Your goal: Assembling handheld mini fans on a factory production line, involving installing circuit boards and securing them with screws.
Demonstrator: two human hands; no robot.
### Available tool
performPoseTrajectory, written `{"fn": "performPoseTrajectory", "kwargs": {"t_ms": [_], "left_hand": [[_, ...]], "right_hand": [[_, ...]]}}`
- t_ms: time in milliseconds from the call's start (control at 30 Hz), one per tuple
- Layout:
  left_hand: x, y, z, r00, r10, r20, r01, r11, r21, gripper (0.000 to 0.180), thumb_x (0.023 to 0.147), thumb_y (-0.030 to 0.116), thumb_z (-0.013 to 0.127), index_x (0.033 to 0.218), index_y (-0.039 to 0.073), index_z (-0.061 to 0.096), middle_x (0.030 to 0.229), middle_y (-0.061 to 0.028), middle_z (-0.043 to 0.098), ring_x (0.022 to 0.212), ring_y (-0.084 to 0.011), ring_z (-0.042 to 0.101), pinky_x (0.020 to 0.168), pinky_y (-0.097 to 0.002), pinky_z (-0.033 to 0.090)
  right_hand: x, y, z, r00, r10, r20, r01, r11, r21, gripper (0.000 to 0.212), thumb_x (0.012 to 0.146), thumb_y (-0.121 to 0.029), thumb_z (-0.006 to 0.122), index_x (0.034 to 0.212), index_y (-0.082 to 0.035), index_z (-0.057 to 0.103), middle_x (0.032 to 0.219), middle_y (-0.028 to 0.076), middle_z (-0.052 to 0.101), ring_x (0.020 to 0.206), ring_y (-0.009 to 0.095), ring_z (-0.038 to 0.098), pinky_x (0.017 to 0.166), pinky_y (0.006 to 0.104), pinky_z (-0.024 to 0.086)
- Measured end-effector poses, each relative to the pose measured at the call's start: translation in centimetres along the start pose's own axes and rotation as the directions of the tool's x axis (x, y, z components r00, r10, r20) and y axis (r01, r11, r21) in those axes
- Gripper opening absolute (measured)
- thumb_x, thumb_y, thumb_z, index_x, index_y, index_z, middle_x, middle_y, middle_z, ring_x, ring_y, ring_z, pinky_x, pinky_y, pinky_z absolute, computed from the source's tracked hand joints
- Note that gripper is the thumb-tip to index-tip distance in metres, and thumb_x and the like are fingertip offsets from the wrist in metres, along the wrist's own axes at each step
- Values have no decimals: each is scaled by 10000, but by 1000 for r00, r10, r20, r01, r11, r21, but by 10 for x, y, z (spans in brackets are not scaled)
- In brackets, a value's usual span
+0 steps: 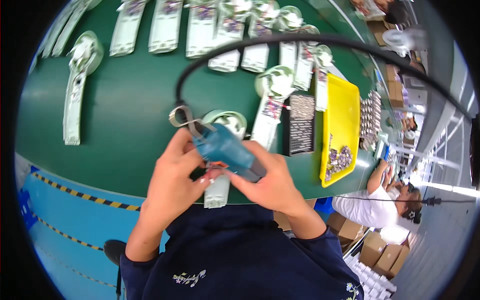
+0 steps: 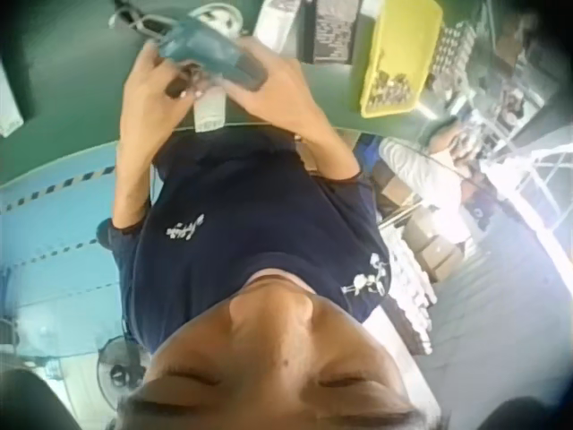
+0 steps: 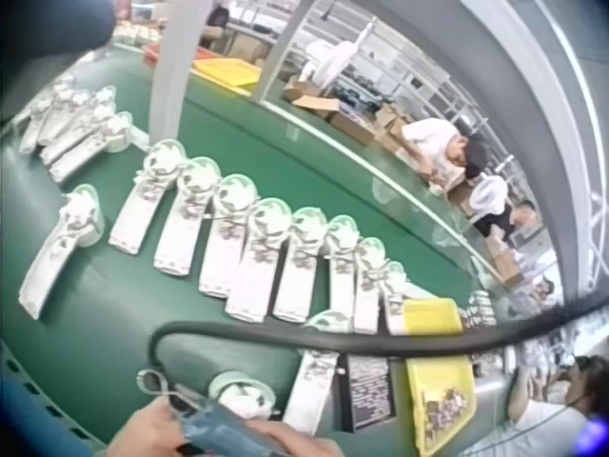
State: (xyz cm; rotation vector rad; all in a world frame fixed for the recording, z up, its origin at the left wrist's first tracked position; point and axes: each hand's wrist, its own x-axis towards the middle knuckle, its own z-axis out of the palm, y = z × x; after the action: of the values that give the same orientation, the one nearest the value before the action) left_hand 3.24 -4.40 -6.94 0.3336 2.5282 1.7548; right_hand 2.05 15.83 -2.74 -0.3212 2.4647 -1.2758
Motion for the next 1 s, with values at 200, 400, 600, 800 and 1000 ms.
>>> {"fn": "performPoseTrajectory", "kwargs": {"t_ms": [200, 400, 600, 800, 1000], "left_hand": [[5, 9, 5, 996, -83, 12, 84, 994, -63, 304, 680, -91, 819, 946, -1, 701, 1014, -82, 552, 790, -185, 664, 673, -304, 557], [1, 17, 40, 991, -136, 0, 135, 984, -112, 310, 689, -103, 810, 969, -47, 688, 1060, -68, 506, 810, -137, 636, 719, -247, 569], [-3, 25, 58, 976, -216, -34, 213, 974, -72, 323, 694, -91, 824, 987, -21, 706, 1070, -73, 511, 856, -158, 653, 714, -244, 585], [-1, 23, 63, 975, -212, -70, 205, 974, -98, 320, 693, -83, 831, 978, -29, 694, 1102, -57, 510, 870, -142, 671, 740, -237, 574], [-2, 22, 64, 973, -222, -70, 213, 970, -116, 317, 696, -91, 829, 972, -51, 679, 1118, -59, 507, 885, -148, 686, 762, -244, 572]], "right_hand": [[-23, 14, -53, 971, -13, -238, 181, 691, 700, 1128, 783, -947, 244, 1124, 81, 560, 659, 104, 614, 467, 166, 524, 450, 308, 440], [-28, 49, -104, 613, -305, -729, 770, 436, 465, 724, 965, -739, 302, 1091, -76, 563, 693, 26, 528, 486, 147, 444, 448, 307, 383], [-26, 81, -101, 523, -296, -799, 826, 407, 390, 705, 955, -743, 334, 1079, -80, 539, 711, 38, 530, 501, 171, 453, 456, 327, 397], [-26, 90, -95, 549, -322, -771, 819, 390, 421, 660, 985, -696, 323, 1102, -85, 544, 734, 41, 528, 516, 173, 467, 481, 338, 417], [-26, 91, -92, 552, -259, -792, 820, 339, 461, 677, 952, -727, 359, 1055, -75, 508, 699, 80, 528, 518, 220, 493, 510, 356, 428]]}}
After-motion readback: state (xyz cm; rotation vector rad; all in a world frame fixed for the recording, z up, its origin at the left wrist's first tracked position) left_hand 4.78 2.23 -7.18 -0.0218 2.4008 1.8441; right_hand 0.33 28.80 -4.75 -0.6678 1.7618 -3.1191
